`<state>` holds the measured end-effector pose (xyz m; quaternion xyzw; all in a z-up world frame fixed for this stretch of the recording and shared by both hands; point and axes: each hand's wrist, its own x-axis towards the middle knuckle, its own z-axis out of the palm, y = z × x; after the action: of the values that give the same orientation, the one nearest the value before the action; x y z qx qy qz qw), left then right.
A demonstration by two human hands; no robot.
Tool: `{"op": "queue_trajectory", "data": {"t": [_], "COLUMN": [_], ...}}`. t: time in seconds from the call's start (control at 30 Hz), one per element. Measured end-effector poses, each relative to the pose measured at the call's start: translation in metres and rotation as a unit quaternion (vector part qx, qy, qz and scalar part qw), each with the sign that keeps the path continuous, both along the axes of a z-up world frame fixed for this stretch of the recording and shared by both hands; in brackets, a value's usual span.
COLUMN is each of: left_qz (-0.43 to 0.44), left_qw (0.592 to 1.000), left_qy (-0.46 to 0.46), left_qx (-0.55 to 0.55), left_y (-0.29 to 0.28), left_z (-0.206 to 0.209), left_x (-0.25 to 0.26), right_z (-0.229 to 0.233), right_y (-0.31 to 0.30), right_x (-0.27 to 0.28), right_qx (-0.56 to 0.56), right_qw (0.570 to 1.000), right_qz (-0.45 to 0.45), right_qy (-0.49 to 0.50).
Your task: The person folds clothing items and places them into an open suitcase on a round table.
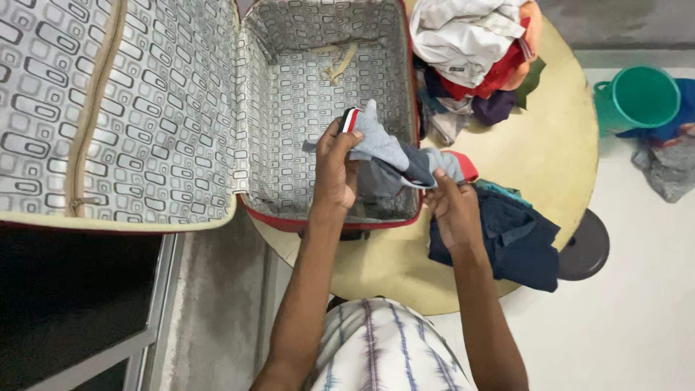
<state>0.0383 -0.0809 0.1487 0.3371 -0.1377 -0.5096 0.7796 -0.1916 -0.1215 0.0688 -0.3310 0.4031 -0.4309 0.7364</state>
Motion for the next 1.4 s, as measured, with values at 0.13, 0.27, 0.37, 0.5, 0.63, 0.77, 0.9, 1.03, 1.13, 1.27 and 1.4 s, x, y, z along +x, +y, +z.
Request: {"op": "queue_trajectory", "data": {"t": [0.13,0.27,0.37,0.5,0.63,0.77,0.9,1.03,1.13,1.27,1.4], "left_qz": [-0.045,-0.092,-0.107,-0.139,-0.143,-0.130,-0.125,-0.107,-0.098,-0.075,-0.056], "left_qw": [0.997,0.986,0.985,0.978,0.971,0.977,0.979,0.991,0.992,0.994,0.996], "left_qy": [-0.049,-0.073,-0.046,-0.074,-0.079,-0.100,-0.078,-0.027,-0.031,-0.049,-0.066], "left_qx": [-0.041,-0.119,-0.124,-0.138,-0.174,-0.134,-0.139,-0.076,-0.072,-0.056,-0.014], "left_y": [0.016,0.028,0.040,0.056,0.068,0.068,0.067,0.070,0.076,0.091,0.108], "left_z": [0.028,0.042,0.060,0.078,0.079,0.054,0.028,0.021,0.025,0.026,-0.005], "left_x": [-0.048,-0.095,-0.132,-0.175,-0.202,-0.226,-0.241,-0.242,-0.228,-0.210,-0.190], "right_z": [0.007,0.035,0.072,0.109,0.129,0.127,0.105,0.085,0.092,0.107,0.098], "right_y": [0.026,0.043,0.059,0.079,0.097,0.109,0.114,0.111,0.100,0.081,0.046], "right_x": [-0.041,-0.064,-0.085,-0.098,-0.117,-0.141,-0.164,-0.186,-0.198,-0.207,-0.206], "right_qx": [-0.102,-0.265,-0.352,-0.427,-0.459,-0.502,-0.449,-0.207,-0.281,-0.219,-0.162], "right_qw": [0.970,0.938,0.920,0.899,0.874,0.829,0.862,0.927,0.948,0.971,0.975], "right_qz": [-0.041,-0.070,0.008,0.049,0.011,-0.010,-0.005,-0.030,-0.091,-0.090,-0.080], "right_qy": [0.217,0.214,0.169,0.088,0.162,0.244,0.235,0.311,0.121,-0.037,-0.126]}}
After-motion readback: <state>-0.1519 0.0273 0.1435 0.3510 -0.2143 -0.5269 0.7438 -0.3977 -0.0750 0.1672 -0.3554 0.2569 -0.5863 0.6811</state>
